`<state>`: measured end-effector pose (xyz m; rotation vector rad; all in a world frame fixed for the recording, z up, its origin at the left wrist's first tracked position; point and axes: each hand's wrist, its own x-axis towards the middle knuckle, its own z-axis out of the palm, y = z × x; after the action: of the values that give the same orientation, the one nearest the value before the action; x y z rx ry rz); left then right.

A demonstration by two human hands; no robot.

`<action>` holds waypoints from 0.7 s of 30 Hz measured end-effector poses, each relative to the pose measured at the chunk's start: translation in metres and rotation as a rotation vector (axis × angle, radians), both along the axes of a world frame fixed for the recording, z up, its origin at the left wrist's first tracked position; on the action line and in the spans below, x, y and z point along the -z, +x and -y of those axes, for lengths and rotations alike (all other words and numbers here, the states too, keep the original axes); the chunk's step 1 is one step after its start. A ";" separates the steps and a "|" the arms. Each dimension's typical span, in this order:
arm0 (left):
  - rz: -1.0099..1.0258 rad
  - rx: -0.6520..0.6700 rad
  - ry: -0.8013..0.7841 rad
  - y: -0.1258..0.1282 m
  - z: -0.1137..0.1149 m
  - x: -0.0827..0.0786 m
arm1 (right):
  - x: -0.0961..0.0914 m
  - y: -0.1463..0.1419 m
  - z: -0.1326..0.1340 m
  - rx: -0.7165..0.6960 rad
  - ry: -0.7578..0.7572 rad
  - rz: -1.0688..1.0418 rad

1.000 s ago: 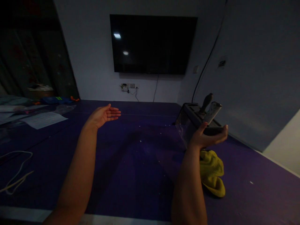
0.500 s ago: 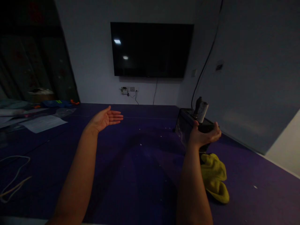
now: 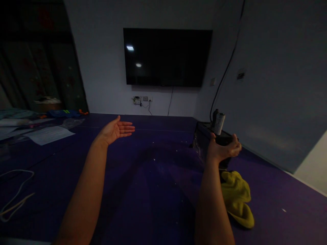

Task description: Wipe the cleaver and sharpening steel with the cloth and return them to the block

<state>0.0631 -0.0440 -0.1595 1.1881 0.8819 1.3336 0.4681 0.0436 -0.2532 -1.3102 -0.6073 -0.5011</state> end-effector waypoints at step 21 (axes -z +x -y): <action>0.030 -0.369 -0.026 0.028 -0.010 0.002 | -0.072 -0.052 0.053 -0.109 0.119 0.128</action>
<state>0.0911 -0.0343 -0.1618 1.0131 1.1317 1.6240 0.4163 -0.0099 -0.1808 -1.1326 -0.7400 -0.5261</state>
